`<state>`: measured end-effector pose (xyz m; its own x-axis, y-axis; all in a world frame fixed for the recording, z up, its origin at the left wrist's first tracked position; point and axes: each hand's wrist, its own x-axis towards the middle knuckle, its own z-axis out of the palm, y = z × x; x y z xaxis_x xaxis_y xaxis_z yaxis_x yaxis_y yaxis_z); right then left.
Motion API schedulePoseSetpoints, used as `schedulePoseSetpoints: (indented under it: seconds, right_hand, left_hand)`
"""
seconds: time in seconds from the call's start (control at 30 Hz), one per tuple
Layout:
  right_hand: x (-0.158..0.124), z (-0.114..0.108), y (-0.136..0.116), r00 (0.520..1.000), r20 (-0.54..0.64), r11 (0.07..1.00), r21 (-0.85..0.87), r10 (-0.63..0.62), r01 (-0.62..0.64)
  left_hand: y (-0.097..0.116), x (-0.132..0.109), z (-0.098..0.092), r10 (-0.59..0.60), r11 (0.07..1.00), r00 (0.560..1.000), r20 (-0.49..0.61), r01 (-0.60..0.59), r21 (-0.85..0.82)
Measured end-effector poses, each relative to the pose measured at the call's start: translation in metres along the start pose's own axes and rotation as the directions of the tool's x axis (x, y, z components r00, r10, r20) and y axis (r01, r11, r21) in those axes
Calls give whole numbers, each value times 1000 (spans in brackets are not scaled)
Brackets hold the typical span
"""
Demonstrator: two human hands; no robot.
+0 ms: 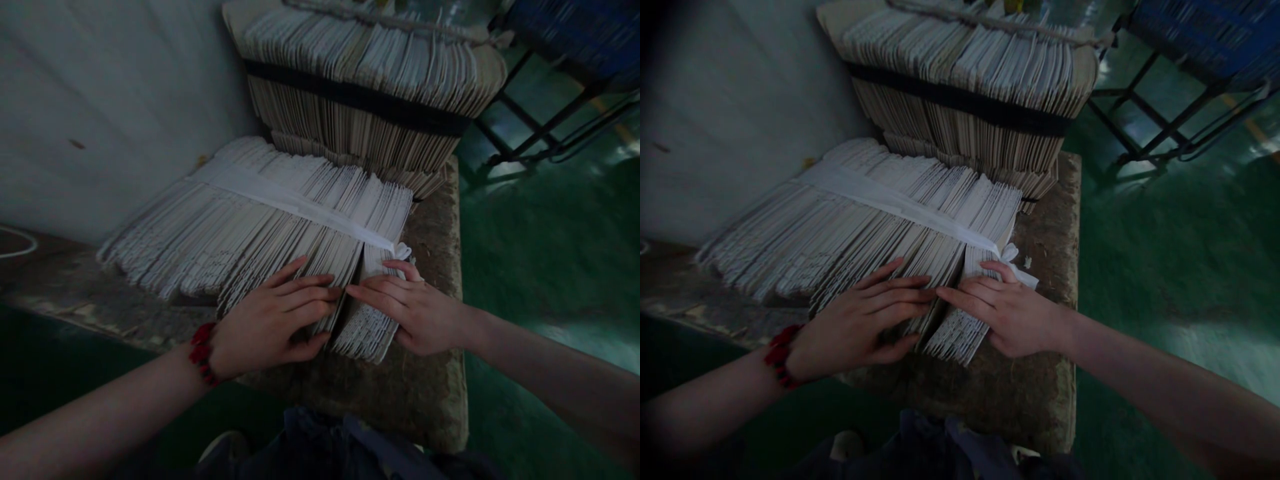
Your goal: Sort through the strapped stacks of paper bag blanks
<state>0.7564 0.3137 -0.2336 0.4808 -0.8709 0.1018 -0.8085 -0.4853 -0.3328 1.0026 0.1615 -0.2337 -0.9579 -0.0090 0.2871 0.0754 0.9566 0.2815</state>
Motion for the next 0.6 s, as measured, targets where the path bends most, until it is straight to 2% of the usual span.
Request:
schedulePoseSetpoints:
  seconds: [0.37, 0.6]
  right_hand:
    - [3, -3, -2, 996, 87, 1000, -25, 15, -13]
    - [1, -1, -1, 998, 58, 1000, -7, -3, 4]
  left_hand:
    - [1, -1, 2, -1, 1000, 1000, -27, 1, -8]
    - [1, -2, 1, 0, 1000, 1000, -13, 0, -22]
